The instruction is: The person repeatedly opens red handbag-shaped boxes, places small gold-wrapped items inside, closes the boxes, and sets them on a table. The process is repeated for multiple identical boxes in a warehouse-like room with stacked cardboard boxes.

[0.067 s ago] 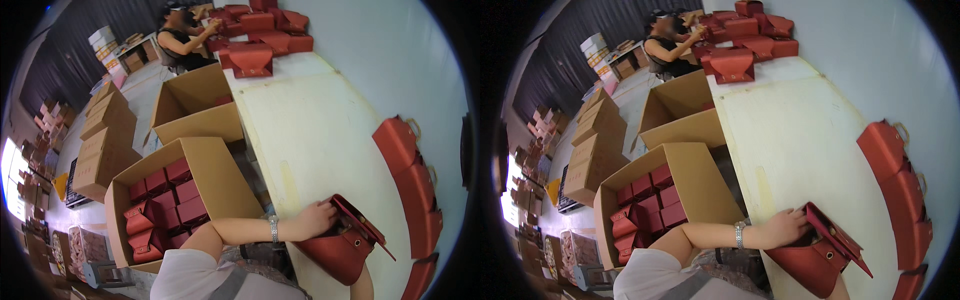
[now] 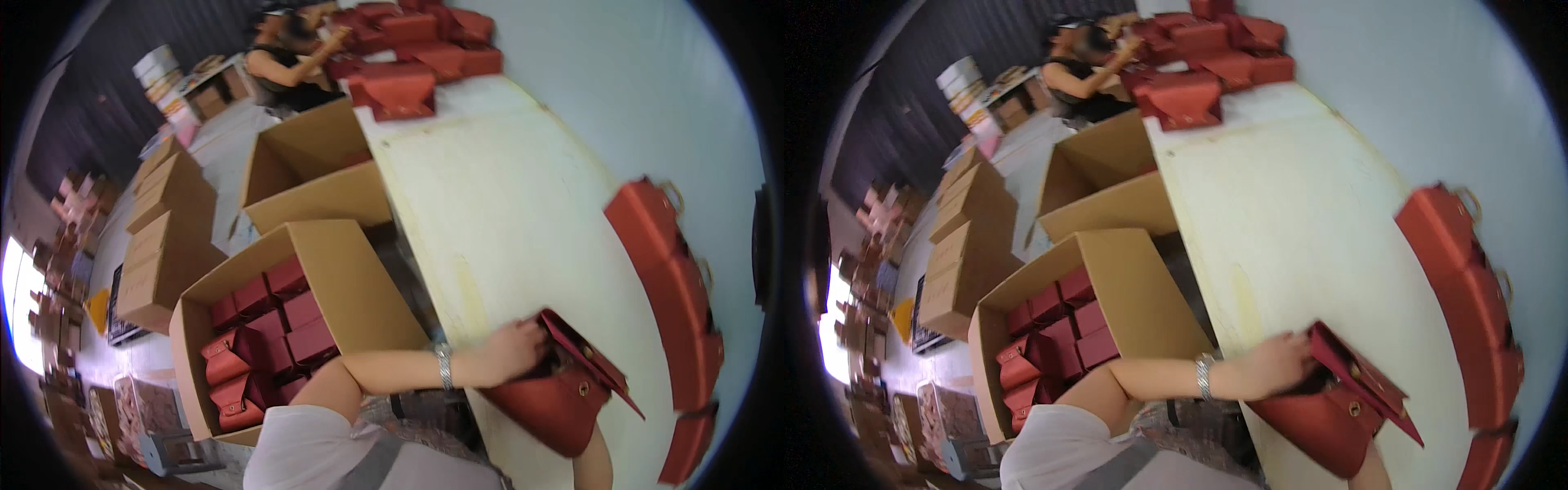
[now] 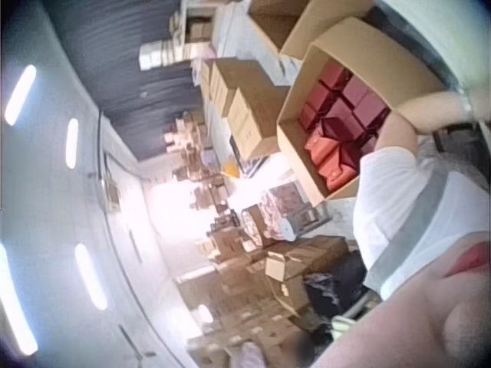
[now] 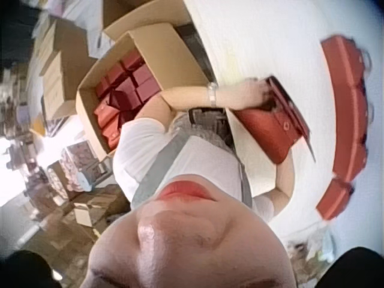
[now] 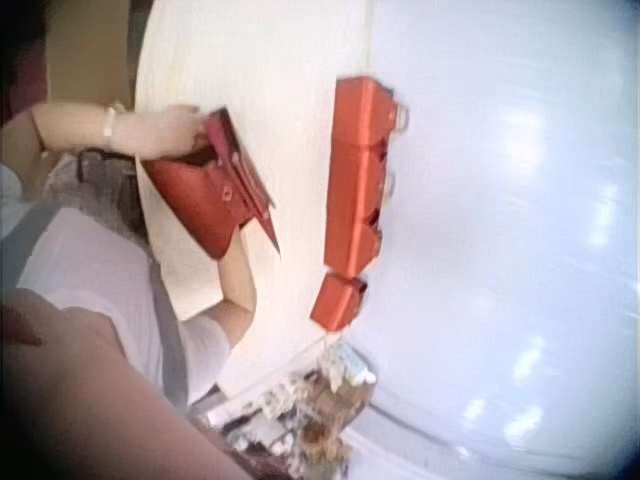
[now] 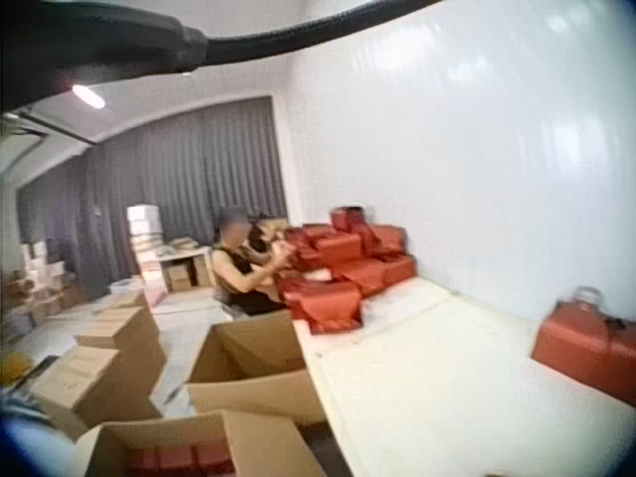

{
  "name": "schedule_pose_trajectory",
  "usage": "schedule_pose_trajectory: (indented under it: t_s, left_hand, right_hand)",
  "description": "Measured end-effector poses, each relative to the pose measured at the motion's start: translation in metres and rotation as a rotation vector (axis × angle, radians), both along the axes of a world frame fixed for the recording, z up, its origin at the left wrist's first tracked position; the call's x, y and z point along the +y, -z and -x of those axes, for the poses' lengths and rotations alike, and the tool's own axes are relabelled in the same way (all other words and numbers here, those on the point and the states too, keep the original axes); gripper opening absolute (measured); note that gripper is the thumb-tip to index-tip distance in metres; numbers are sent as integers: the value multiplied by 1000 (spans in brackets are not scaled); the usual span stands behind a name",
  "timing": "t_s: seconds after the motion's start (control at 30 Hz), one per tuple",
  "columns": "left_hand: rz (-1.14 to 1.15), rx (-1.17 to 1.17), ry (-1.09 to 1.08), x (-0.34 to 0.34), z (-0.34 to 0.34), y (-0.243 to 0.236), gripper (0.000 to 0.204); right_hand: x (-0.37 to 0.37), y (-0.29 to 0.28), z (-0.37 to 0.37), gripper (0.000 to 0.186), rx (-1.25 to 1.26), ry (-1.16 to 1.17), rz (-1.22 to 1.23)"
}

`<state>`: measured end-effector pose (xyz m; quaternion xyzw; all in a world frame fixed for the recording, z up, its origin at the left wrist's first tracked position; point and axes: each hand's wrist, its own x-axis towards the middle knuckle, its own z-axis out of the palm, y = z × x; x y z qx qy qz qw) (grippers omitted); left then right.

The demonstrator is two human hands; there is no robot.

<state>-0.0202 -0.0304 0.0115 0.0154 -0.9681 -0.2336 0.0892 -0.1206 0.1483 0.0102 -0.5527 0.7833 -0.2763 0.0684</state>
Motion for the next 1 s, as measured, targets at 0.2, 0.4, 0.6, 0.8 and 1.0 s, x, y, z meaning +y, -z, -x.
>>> schedule_pose_trajectory:
  t_s: [0.2,0.4,0.6,0.8,1.0]
  left_hand:
    - [-203,-207,-24,-2,17,10,19]
    - [-64,85,44,-7,-11,-9,49]
    - [-140,-209,-60,-14,-23,-11,59]
    - [-96,-159,-3,-18,-24,-3,59]
    - [-494,34,21,-17,-21,6,53]
  right_hand:
    - [-8,9,11,43,-81,29,-36]
    - [-21,15,12,44,-139,56,-42]
    - [-6,22,10,46,-342,164,7]
    - [34,-4,6,48,-821,421,108]
    - [76,-68,-25,47,-534,-89,202]
